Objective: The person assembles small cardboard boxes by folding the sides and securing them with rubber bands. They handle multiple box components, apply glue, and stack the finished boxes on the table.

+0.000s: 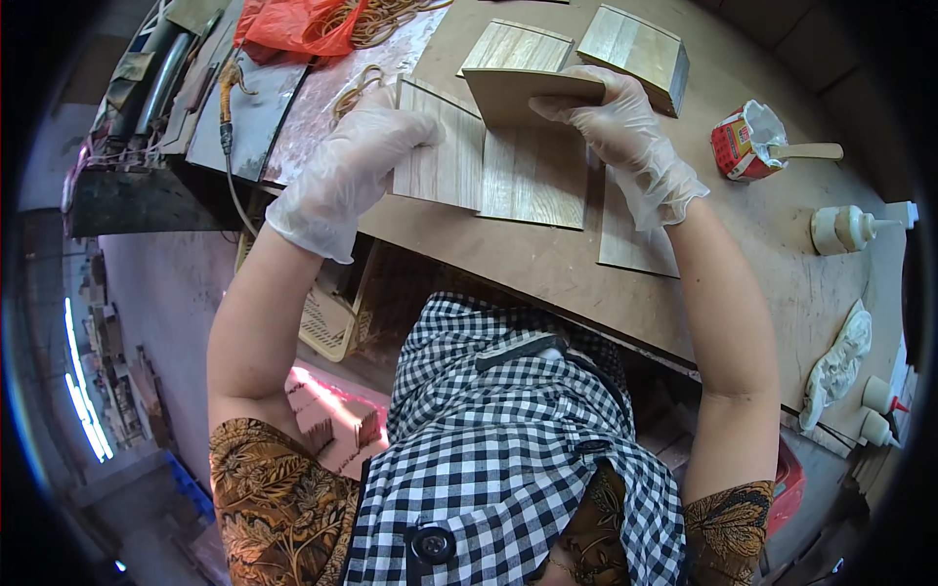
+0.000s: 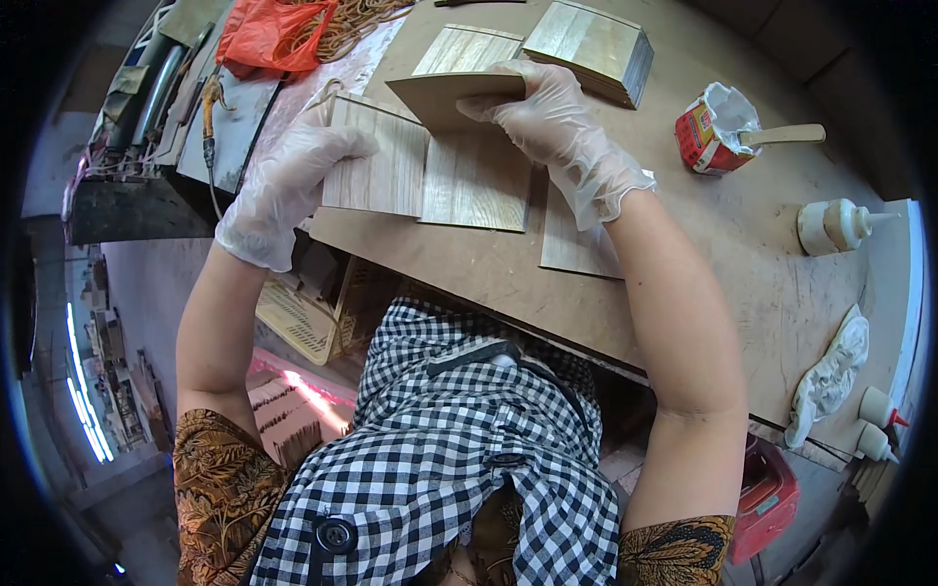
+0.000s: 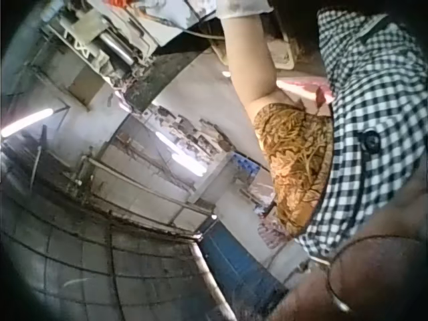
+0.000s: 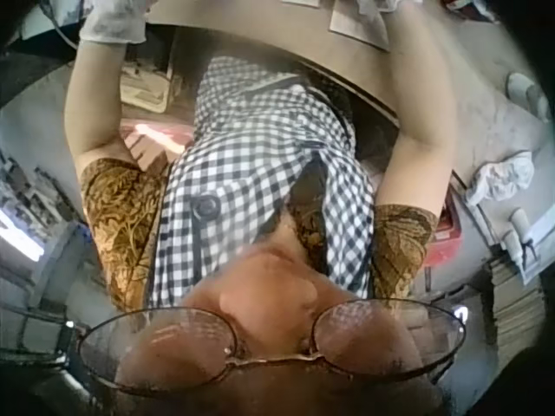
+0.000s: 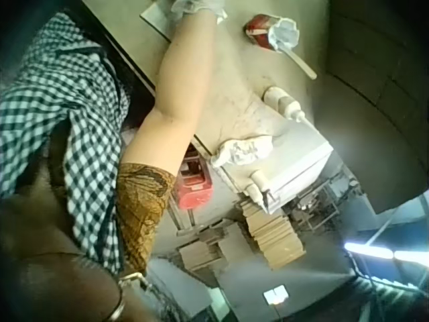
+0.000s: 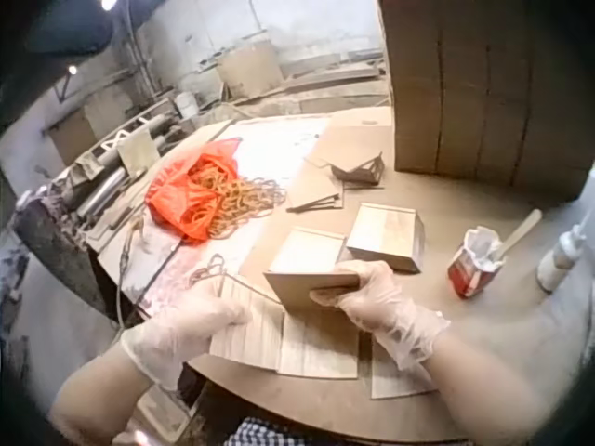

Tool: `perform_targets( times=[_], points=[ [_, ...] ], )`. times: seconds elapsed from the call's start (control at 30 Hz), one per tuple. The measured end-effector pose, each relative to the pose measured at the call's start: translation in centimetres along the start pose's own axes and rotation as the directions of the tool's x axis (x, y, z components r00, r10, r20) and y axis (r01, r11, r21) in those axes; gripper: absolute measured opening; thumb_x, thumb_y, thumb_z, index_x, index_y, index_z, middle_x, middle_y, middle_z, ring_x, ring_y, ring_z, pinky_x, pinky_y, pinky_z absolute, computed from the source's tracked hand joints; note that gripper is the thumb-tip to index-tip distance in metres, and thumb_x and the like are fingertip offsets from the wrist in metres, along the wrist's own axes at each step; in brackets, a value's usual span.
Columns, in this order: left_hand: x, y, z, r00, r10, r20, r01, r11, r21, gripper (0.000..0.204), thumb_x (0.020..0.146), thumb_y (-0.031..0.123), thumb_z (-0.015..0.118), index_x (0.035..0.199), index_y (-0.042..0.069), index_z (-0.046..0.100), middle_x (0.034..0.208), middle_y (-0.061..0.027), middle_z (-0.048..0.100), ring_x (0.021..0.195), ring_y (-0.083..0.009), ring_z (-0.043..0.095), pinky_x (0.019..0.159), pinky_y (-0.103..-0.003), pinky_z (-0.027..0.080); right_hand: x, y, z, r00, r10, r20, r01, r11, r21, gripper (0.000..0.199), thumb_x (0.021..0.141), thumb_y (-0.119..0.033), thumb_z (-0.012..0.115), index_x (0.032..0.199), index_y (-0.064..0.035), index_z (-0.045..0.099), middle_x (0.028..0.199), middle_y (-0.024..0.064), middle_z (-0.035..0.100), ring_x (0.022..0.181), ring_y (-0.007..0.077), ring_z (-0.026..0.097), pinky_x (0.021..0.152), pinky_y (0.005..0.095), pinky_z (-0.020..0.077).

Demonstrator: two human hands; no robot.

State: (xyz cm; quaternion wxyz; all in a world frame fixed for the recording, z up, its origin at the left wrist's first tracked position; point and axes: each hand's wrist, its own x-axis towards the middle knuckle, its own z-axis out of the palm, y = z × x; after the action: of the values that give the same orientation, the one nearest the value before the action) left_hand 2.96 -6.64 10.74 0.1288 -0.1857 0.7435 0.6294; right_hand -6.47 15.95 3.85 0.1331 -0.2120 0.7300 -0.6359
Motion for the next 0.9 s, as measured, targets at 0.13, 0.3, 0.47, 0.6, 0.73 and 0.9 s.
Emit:
perform_targets(
  times=[0.13, 0.3, 0.47, 0.6, 0.73, 0.9],
  points=[
    [1.4, 0.0, -0.2, 1.0, 0.012, 0.009, -0.012, 0.997, 0.082, 0.044, 0.084, 0.001, 0.062, 0.126, 0.001, 0.052, 0.106, -0.0065, 0.066, 0.085, -0.0133, 0.068, 0.073, -0.028, 0.059, 0.0, -0.2, -0.1, 1.0, 0.018, -0.008, -0.018, 1.0, -0.012, 0.025, 0.082, -0.01, 0.08, 0.106, -0.0061, 0.075, 0.097, 0.0008, 0.073, 0.088, 0.0096, 0.061, 0.084, 0.0268, 0.049],
    [2.4, 0.1, -1.4, 0.999, -0.037, 0.018, 0.031, 0.965, 0.259, 0.045, 0.085, 0.002, 0.06, 0.128, 0.002, 0.051, 0.107, -0.0065, 0.065, 0.089, -0.0124, 0.067, 0.075, -0.028, 0.059, -0.1, -0.1, 0.1, 1.0, 0.004, -0.017, -0.004, 1.0, 0.006, 0.026, 0.082, -0.01, 0.08, 0.107, -0.0068, 0.075, 0.098, 0.0007, 0.073, 0.088, 0.009, 0.061, 0.084, 0.0269, 0.0494],
    [1.5, -0.1, -0.5, 0.987, 0.085, 0.137, -0.112, 0.973, 0.203, 0.046, 0.085, 0.004, 0.058, 0.13, 0.001, 0.051, 0.108, -0.0049, 0.065, 0.095, -0.0108, 0.065, 0.081, -0.027, 0.056, 0.0, 0.5, -0.1, 0.999, -0.05, 0.0, 0.05, 0.999, -0.003, 0.027, 0.082, -0.009, 0.079, 0.108, -0.0072, 0.075, 0.099, 0.0009, 0.074, 0.089, 0.0085, 0.061, 0.084, 0.0271, 0.0496],
    [1.9, -0.3, 0.3, 0.978, 0.159, 0.132, -0.189, 0.944, 0.269, 0.033, 0.082, 0.021, 0.064, 0.106, -0.002, 0.061, 0.089, -0.006, 0.062, 0.082, -0.0127, 0.058, 0.073, -0.028, 0.047, -0.2, 0.0, 0.1, 0.999, -0.033, 0.004, 0.033, 0.999, 0.009, 0.027, 0.082, -0.01, 0.079, 0.108, -0.0072, 0.075, 0.099, 0.0009, 0.074, 0.089, 0.009, 0.061, 0.084, 0.0276, 0.05],
    [2.8, -1.1, 0.5, 0.971, 0.193, 0.142, -0.225, 0.937, 0.267, 0.033, 0.084, 0.024, 0.064, 0.104, -0.002, 0.062, 0.09, -0.006, 0.062, 0.083, -0.0136, 0.057, 0.075, -0.03, 0.046, 0.0, 0.1, 0.0, 0.999, -0.035, -0.025, 0.036, 0.999, 0.018, 0.027, 0.082, -0.009, 0.079, 0.108, -0.0072, 0.075, 0.098, 0.0018, 0.074, 0.088, 0.0094, 0.061, 0.084, 0.0282, 0.0502],
    [1.5, -0.4, 0.9, 0.963, 0.228, 0.145, -0.262, 0.915, 0.307, 0.035, 0.085, 0.024, 0.063, 0.108, -0.003, 0.061, 0.093, -0.0064, 0.064, 0.086, -0.0129, 0.058, 0.078, -0.028, 0.046, 0.4, 0.7, 0.3, 0.999, -0.039, -0.016, 0.039, 0.999, 0.005, 0.025, 0.08, -0.009, 0.079, 0.105, -0.007, 0.076, 0.098, 0.0043, 0.074, 0.087, 0.0105, 0.063, 0.082, 0.0289, 0.0512]
  ],
)
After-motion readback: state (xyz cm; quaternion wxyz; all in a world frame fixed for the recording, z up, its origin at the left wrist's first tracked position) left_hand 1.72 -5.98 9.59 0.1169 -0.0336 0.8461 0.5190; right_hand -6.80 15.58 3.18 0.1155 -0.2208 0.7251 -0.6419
